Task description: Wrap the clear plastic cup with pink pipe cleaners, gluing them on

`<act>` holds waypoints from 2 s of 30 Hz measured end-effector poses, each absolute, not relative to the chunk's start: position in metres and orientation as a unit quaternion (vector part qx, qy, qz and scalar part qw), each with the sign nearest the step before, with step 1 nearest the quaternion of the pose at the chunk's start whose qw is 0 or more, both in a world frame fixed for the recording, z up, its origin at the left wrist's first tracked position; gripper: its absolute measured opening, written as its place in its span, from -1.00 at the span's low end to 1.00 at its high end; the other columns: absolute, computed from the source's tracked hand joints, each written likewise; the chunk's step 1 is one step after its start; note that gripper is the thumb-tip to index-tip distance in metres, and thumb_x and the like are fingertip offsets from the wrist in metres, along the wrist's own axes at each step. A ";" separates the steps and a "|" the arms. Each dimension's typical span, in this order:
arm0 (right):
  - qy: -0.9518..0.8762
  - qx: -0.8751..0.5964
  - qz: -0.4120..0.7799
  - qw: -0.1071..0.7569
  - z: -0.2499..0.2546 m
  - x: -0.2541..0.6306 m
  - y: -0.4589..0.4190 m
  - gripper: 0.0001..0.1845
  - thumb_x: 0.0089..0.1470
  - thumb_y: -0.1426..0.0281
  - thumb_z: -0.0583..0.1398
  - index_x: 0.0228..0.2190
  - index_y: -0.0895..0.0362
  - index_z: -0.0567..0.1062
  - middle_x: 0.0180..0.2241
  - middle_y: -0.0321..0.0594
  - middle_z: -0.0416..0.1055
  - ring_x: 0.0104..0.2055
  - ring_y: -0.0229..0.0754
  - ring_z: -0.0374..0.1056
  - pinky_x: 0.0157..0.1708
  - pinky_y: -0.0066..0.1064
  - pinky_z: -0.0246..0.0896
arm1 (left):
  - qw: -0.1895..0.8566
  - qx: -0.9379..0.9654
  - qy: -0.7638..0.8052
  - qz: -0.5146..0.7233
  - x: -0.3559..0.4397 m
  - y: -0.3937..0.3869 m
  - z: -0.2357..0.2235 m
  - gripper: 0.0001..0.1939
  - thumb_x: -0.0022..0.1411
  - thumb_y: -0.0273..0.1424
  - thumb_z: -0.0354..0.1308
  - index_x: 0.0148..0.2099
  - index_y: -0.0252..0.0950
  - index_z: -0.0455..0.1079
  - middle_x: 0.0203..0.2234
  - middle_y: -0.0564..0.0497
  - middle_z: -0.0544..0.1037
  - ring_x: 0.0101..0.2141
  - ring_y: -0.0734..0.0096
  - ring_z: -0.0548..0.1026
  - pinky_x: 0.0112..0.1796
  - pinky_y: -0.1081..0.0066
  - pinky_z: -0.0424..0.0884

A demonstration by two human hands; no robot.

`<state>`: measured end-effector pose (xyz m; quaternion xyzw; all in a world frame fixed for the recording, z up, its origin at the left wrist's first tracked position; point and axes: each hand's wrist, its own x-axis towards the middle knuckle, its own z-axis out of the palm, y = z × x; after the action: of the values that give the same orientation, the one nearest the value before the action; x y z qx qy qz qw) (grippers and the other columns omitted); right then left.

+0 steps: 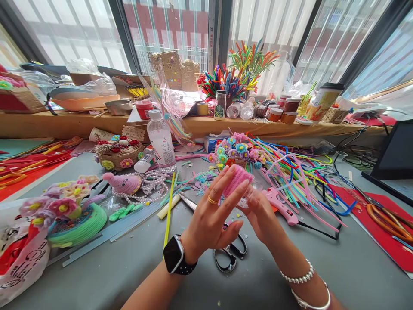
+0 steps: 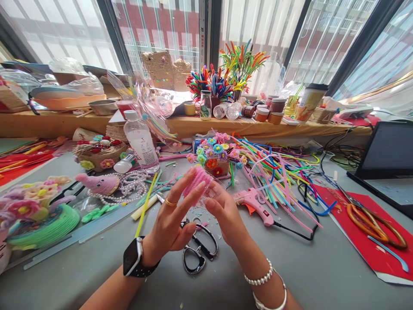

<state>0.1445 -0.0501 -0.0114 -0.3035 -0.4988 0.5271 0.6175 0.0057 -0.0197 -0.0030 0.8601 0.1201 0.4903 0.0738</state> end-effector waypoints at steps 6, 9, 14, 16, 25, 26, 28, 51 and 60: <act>-0.549 -0.400 0.405 0.612 -0.014 0.144 -0.051 -0.39 -0.11 0.16 0.27 -0.02 0.05 0.28 0.02 -0.11 0.33 0.06 -0.05 0.27 0.00 -0.18 0.24 | 0.304 0.761 0.195 0.539 0.006 -0.024 -0.003 -0.52 0.29 -0.26 -0.16 0.24 -0.15 0.00 0.18 -0.07 0.16 0.17 0.19 0.12 0.14 0.18 0.05; -0.602 -0.458 0.290 0.586 -0.015 0.141 -0.053 -0.32 -0.14 0.26 0.31 0.02 0.04 0.22 0.04 -0.10 0.30 0.08 -0.06 0.23 0.03 -0.17 0.22 | 0.442 0.676 0.209 0.552 0.008 -0.025 -0.001 -0.57 0.30 -0.21 -0.20 0.20 -0.08 0.07 0.15 0.01 0.24 0.15 0.28 0.17 0.12 0.27 0.08; -0.645 -0.498 0.155 0.559 -0.017 0.138 -0.055 -0.29 -0.13 0.29 0.30 0.06 0.06 0.19 0.04 -0.10 0.30 0.07 -0.05 0.24 -0.01 -0.17 0.27 | 0.538 0.610 0.250 0.526 0.013 -0.026 0.002 -0.62 0.32 -0.22 -0.21 0.13 -0.10 0.18 0.11 0.05 0.29 0.15 0.36 0.15 0.13 0.36 0.03; -0.649 -0.499 0.141 0.557 -0.019 0.138 -0.055 -0.30 -0.10 0.28 0.29 0.07 0.07 0.18 0.04 -0.10 0.30 0.07 -0.07 0.25 -0.03 -0.20 0.29 | 0.539 0.604 0.264 0.524 0.014 -0.027 0.002 -0.62 0.32 -0.23 -0.20 0.13 -0.11 0.17 0.11 0.05 0.28 0.15 0.37 0.15 0.14 0.36 0.02; -0.672 -0.486 0.091 0.551 -0.025 0.138 -0.055 -0.25 -0.05 0.27 0.26 0.13 0.07 0.09 0.11 -0.09 0.23 0.12 -0.07 0.20 0.00 -0.24 0.28 | 0.572 0.577 0.237 0.533 0.015 -0.028 0.001 -0.59 0.32 -0.21 -0.23 0.15 -0.10 0.17 0.16 0.08 0.23 0.20 0.37 0.06 0.18 0.32 -0.07; -0.674 -0.485 0.084 0.551 -0.025 0.137 -0.054 -0.24 -0.05 0.28 0.26 0.14 0.06 0.08 0.12 -0.09 0.21 0.13 -0.07 0.19 0.01 -0.24 0.28 | 0.576 0.574 0.231 0.534 0.016 -0.029 0.000 -0.60 0.32 -0.21 -0.22 0.15 -0.09 0.18 0.16 0.09 0.23 0.20 0.37 0.06 0.18 0.32 -0.07; -0.680 -0.485 0.068 0.545 -0.024 0.137 -0.054 -0.22 -0.04 0.28 0.25 0.15 0.02 0.04 0.14 -0.09 0.18 0.13 -0.05 0.19 0.02 -0.20 0.26 | 0.588 0.563 0.221 0.537 0.017 -0.029 0.000 -0.60 0.31 -0.21 -0.21 0.13 -0.09 0.21 0.16 0.10 0.24 0.20 0.37 0.06 0.18 0.33 -0.07; -0.694 -0.471 0.039 0.543 -0.019 0.145 -0.053 -0.17 -0.05 0.31 0.27 0.17 -0.04 0.00 0.17 -0.13 0.13 0.13 0.01 0.18 0.07 -0.08 0.19 | 0.778 0.459 0.211 0.373 -0.008 -0.004 0.018 -0.69 0.07 -0.26 0.18 -0.13 -0.28 0.46 -0.23 -0.09 0.58 -0.20 0.21 0.52 -0.16 0.33 0.40; -0.697 -0.469 0.083 0.536 -0.019 0.147 -0.051 -0.11 -0.07 0.24 0.27 0.19 -0.04 -0.07 0.21 -0.13 0.06 0.19 -0.01 0.08 0.11 -0.07 0.12 | 0.768 0.445 0.224 0.403 -0.007 -0.001 0.010 -0.63 0.03 -0.30 0.23 -0.09 -0.30 0.40 -0.27 -0.12 0.58 -0.25 0.21 0.55 -0.19 0.33 0.42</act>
<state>0.1469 -0.0515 -0.0186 -0.4689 -0.6972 0.0827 0.5359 -0.0072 -0.0010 0.0099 0.4446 0.2244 0.4028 0.7679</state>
